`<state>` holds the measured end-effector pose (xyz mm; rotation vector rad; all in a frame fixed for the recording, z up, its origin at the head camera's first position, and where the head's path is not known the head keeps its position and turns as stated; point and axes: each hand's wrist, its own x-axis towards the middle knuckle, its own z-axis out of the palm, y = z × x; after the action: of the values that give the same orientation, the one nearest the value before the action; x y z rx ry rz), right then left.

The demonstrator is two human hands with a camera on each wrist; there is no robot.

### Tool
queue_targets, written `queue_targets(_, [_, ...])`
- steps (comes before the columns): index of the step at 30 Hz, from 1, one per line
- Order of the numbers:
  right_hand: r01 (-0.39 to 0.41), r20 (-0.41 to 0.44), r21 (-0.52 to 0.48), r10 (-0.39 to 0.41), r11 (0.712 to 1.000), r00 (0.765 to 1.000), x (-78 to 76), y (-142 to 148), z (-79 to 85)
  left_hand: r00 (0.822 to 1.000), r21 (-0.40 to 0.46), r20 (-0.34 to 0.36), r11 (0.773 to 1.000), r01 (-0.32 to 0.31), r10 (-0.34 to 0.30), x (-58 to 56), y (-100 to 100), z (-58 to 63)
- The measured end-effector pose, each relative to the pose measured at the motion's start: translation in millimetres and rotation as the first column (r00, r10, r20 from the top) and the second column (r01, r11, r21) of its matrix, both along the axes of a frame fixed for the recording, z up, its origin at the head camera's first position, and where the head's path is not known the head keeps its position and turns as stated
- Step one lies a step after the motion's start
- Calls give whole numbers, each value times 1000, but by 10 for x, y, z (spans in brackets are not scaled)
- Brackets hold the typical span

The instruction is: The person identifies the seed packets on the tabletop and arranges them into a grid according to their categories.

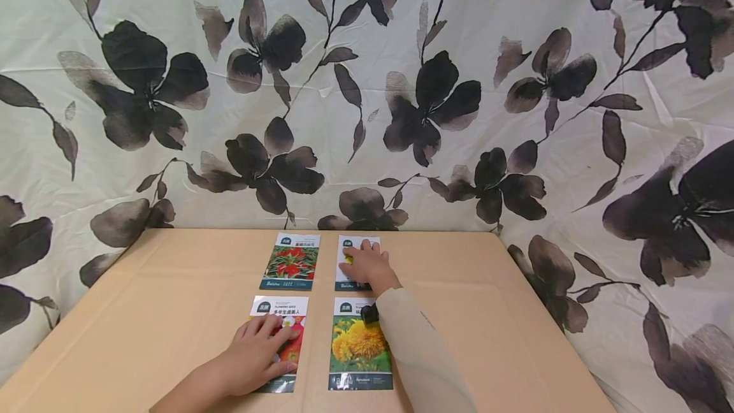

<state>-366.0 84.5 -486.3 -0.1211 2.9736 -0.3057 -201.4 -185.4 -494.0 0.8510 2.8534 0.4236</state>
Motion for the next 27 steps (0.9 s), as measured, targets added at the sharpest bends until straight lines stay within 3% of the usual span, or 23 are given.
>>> queue_targets(20, [5, -1, -13, -5, 1000, 1000, 14, 25, 6, 1000, 9, 8, 1000, 2, -2, 13, 12, 28])
queue_targets(27, [8, -8, -38, -8, 999, 1000, 18, 15, 26, 1000, 11, -23, 1000, 7, -7, -12, -4, -22])
